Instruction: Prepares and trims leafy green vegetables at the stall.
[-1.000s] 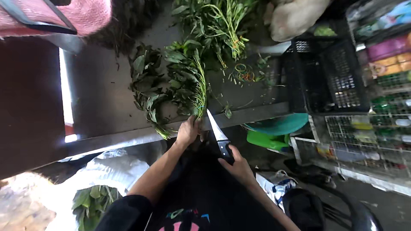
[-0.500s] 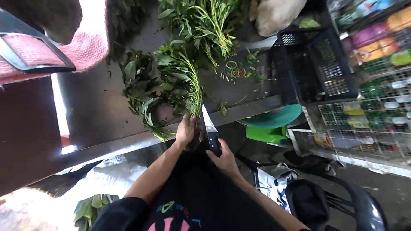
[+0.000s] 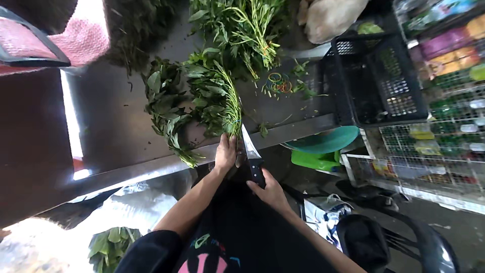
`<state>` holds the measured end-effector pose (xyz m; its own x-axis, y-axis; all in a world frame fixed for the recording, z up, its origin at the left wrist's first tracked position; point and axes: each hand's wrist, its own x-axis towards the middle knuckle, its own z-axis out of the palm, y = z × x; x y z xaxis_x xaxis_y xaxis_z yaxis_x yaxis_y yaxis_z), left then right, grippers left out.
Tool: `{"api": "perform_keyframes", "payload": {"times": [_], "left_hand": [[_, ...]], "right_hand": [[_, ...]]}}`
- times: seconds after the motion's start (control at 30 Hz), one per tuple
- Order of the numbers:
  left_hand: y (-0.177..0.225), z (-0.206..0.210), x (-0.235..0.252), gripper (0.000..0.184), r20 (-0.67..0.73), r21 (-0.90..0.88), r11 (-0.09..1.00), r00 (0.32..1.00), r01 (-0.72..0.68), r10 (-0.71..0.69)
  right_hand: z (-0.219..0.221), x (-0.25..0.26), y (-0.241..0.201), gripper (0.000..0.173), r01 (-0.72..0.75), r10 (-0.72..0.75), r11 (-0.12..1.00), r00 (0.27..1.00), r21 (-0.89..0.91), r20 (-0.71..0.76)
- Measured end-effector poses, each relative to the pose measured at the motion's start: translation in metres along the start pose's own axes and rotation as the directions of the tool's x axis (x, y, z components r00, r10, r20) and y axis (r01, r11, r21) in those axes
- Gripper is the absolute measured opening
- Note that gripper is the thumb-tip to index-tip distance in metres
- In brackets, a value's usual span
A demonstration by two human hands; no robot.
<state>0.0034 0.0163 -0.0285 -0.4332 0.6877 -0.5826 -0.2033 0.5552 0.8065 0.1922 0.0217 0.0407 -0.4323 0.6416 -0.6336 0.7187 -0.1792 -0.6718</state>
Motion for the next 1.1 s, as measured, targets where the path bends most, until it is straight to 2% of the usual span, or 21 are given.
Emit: {"api": "perform_keyframes", "payload": {"times": [0.3,0.4,0.5,0.6,0.7,0.77,0.83,0.9,1.1], "left_hand": [[0.004,0.0,0.001,0.043,0.027,0.138,0.99,0.999,-0.03,0.026],[0.002,-0.003,0.004,0.043,0.035,0.176,0.984,0.999,-0.026,0.02],[-0.003,-0.009,0.007,0.042,0.074,0.123,0.992,0.997,-0.021,0.012],[0.002,-0.018,0.009,0.043,0.133,0.099,0.994,0.989,0.051,-0.064],[0.025,-0.03,-0.002,0.052,0.114,0.44,0.897,0.989,0.036,-0.096],[0.041,-0.034,-0.016,0.058,0.048,0.588,0.808,0.999,-0.029,0.001],[0.043,-0.032,-0.021,0.059,-0.029,0.6,0.789,0.983,-0.129,0.183],[0.047,-0.021,-0.018,0.051,-0.082,0.589,0.792,0.962,-0.164,0.26],[0.074,0.029,0.019,0.052,-0.17,0.689,0.713,0.985,0.133,-0.019]], "right_hand": [[0.015,0.008,-0.014,0.058,0.04,-0.026,0.973,0.997,0.227,-0.068],[0.02,0.033,-0.024,0.056,0.066,-0.034,0.973,0.989,0.223,-0.143],[0.007,0.072,-0.037,0.051,0.057,0.0,0.972,0.97,0.228,-0.244],[-0.029,0.102,-0.036,0.047,0.043,-0.026,0.998,0.951,0.05,-0.308],[-0.077,0.125,-0.021,0.052,0.041,-0.123,0.971,0.931,-0.236,-0.345],[-0.109,0.139,-0.012,0.054,0.054,-0.196,0.92,0.921,-0.388,-0.337],[-0.134,0.153,-0.004,0.053,0.101,-0.277,0.87,0.911,-0.483,-0.307],[-0.153,0.165,0.002,0.052,0.138,-0.317,0.837,0.911,-0.529,-0.264],[-0.169,0.198,0.003,0.052,0.261,-0.377,0.81,0.918,-0.525,-0.125]]}}
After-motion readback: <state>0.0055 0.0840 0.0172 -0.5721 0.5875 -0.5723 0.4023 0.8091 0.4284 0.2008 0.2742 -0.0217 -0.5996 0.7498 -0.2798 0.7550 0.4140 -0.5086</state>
